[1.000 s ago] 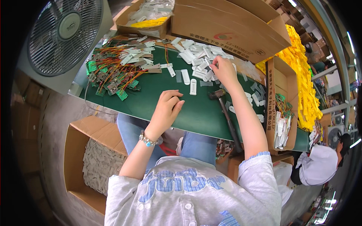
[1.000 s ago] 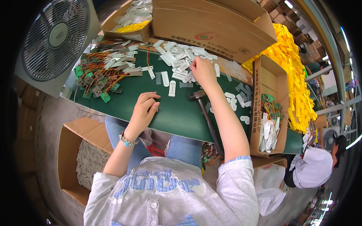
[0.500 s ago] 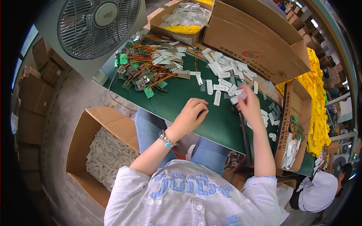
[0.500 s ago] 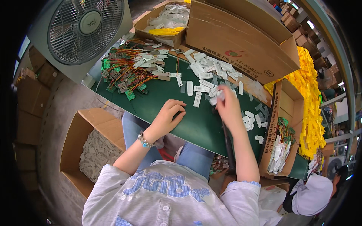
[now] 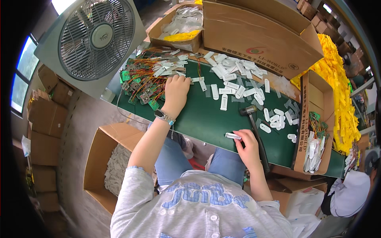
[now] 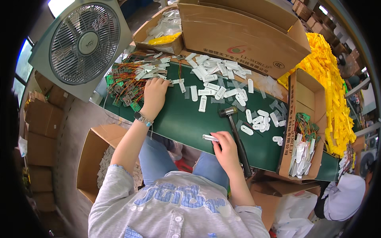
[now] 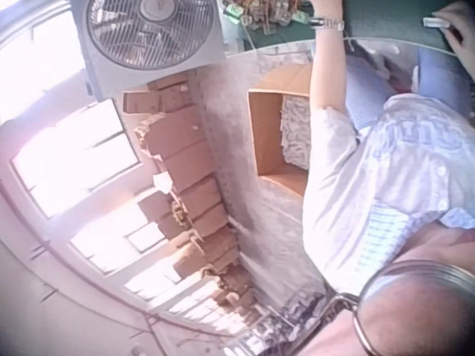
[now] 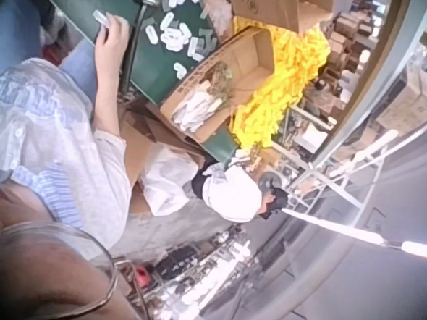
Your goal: Assembling small electronic modules by placing circuit boards into plastic housings and securing them with a mallet.
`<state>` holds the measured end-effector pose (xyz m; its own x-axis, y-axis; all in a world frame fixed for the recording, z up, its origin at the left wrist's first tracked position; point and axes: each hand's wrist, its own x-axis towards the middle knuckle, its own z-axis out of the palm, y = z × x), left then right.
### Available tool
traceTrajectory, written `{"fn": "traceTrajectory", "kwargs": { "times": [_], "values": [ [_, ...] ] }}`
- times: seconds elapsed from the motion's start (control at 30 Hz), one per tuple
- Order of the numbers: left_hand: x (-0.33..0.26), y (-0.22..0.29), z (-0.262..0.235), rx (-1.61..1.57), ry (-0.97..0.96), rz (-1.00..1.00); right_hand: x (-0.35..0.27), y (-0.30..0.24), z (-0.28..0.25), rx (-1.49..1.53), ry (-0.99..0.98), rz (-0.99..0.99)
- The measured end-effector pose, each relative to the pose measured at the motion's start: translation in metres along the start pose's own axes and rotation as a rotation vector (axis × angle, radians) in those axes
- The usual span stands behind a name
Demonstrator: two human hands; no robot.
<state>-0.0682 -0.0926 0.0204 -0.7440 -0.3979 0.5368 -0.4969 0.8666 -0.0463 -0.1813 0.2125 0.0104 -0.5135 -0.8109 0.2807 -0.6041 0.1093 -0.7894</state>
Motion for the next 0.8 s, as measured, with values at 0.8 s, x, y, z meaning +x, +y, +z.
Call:
{"fn": "traceTrajectory", "kwargs": {
  "times": [0.8],
  "values": [
    [0.035, -0.049, -0.099, -1.394, 1.124, -0.390, -0.002, -0.001, 0.011, -0.371, 0.096, -0.205]
  ]
}}
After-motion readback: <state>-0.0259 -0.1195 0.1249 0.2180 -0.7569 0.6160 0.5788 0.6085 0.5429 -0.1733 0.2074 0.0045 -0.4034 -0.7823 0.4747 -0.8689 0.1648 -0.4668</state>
